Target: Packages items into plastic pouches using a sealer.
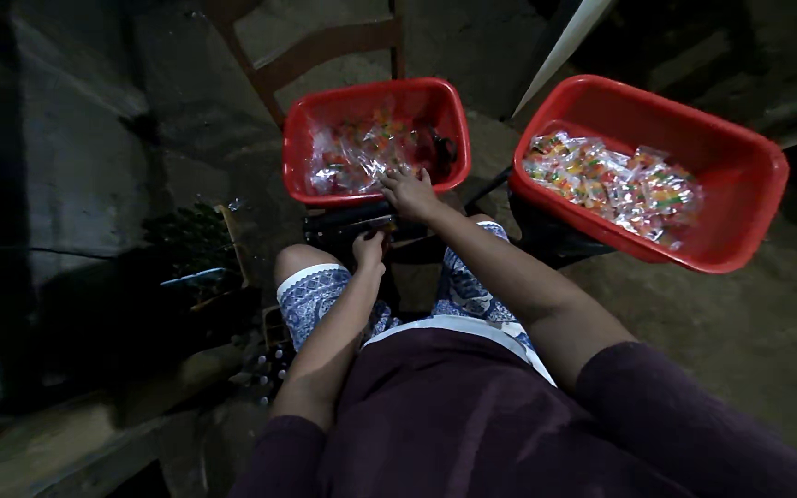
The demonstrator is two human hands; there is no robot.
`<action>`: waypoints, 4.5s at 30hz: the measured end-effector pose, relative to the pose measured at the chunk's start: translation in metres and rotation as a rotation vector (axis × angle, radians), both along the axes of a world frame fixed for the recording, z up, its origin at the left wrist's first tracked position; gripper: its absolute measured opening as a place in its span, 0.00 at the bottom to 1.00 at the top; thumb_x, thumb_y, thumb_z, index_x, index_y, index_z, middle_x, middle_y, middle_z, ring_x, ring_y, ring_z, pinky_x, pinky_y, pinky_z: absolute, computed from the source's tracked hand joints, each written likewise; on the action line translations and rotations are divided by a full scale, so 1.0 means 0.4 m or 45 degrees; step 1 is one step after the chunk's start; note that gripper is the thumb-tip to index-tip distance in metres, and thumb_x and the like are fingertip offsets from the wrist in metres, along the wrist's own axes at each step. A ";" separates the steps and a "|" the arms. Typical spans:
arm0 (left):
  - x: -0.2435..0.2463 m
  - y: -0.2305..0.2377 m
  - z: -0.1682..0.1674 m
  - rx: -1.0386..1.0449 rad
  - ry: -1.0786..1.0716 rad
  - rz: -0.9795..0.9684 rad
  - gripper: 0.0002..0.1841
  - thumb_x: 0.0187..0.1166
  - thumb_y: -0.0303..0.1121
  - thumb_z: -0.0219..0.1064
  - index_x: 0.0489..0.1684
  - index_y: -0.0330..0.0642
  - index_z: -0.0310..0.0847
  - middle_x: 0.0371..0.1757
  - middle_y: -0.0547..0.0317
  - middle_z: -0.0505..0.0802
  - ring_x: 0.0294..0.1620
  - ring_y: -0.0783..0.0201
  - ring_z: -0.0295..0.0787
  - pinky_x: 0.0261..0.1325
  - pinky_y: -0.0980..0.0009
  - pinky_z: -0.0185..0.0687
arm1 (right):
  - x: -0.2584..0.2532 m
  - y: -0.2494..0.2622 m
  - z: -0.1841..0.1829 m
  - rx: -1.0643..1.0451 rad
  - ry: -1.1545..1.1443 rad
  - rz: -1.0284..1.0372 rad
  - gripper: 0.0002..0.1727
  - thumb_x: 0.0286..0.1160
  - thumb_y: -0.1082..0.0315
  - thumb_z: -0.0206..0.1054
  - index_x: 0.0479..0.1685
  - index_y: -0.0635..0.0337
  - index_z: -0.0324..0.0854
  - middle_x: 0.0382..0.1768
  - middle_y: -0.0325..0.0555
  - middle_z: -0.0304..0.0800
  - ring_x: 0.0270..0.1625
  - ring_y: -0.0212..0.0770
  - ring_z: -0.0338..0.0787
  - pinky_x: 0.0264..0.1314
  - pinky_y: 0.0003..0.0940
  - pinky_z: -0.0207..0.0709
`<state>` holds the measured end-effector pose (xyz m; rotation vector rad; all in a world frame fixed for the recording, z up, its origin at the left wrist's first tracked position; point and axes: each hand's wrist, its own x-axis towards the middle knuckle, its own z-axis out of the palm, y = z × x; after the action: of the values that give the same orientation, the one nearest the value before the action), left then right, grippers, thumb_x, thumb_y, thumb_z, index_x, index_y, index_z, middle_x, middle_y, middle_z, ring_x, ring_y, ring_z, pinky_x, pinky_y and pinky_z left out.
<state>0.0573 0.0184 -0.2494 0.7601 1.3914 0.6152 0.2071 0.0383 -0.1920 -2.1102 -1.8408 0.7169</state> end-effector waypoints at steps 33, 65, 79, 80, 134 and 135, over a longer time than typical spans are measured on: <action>0.026 -0.004 0.024 -0.165 -0.146 0.173 0.18 0.87 0.35 0.65 0.66 0.31 0.72 0.52 0.48 0.89 0.45 0.67 0.89 0.48 0.74 0.84 | 0.016 -0.012 -0.089 0.115 0.029 -0.030 0.26 0.96 0.54 0.44 0.82 0.51 0.76 0.83 0.50 0.75 0.91 0.57 0.61 0.90 0.75 0.33; -0.098 -0.229 0.360 0.478 -0.345 -0.401 0.04 0.85 0.26 0.63 0.43 0.41 0.84 0.38 0.65 0.90 0.35 0.73 0.87 0.42 0.74 0.88 | -0.087 -0.469 0.168 0.331 1.774 -0.623 0.11 0.87 0.68 0.57 0.35 0.54 0.81 0.27 0.35 0.84 0.27 0.26 0.83 0.37 0.23 0.82; -0.085 -0.224 0.355 0.637 -0.314 -0.494 0.02 0.79 0.23 0.70 0.37 0.39 0.86 0.33 0.67 0.90 0.32 0.76 0.85 0.40 0.77 0.86 | -0.078 -0.460 0.170 0.375 1.728 -0.567 0.11 0.89 0.68 0.56 0.38 0.53 0.81 0.31 0.31 0.85 0.34 0.25 0.84 0.43 0.23 0.81; -0.082 -0.221 0.352 0.666 -0.298 -0.493 0.02 0.78 0.23 0.71 0.36 0.40 0.87 0.32 0.67 0.90 0.31 0.76 0.85 0.39 0.77 0.85 | -0.078 -0.460 0.168 0.394 1.703 -0.546 0.10 0.89 0.69 0.56 0.40 0.54 0.82 0.33 0.32 0.86 0.36 0.25 0.85 0.46 0.25 0.83; 0.002 0.164 0.113 1.485 -0.047 -0.049 0.18 0.82 0.27 0.59 0.63 0.20 0.76 0.60 0.40 0.86 0.59 0.67 0.85 0.60 0.75 0.84 | 0.234 0.014 -0.059 0.230 0.131 -0.480 0.14 0.83 0.71 0.65 0.55 0.74 0.86 0.60 0.68 0.87 0.66 0.63 0.87 0.73 0.58 0.77; 0.002 0.168 0.111 1.502 -0.036 -0.062 0.18 0.82 0.28 0.59 0.62 0.21 0.77 0.59 0.40 0.86 0.59 0.68 0.85 0.60 0.76 0.84 | 0.232 0.063 -0.071 0.141 0.100 -0.454 0.14 0.82 0.71 0.65 0.57 0.75 0.85 0.62 0.69 0.86 0.68 0.65 0.86 0.74 0.60 0.76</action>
<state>0.0580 0.0856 -0.2050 1.6796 0.8774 1.4254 0.3001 0.0633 -0.2204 -2.2181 -1.3764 0.5857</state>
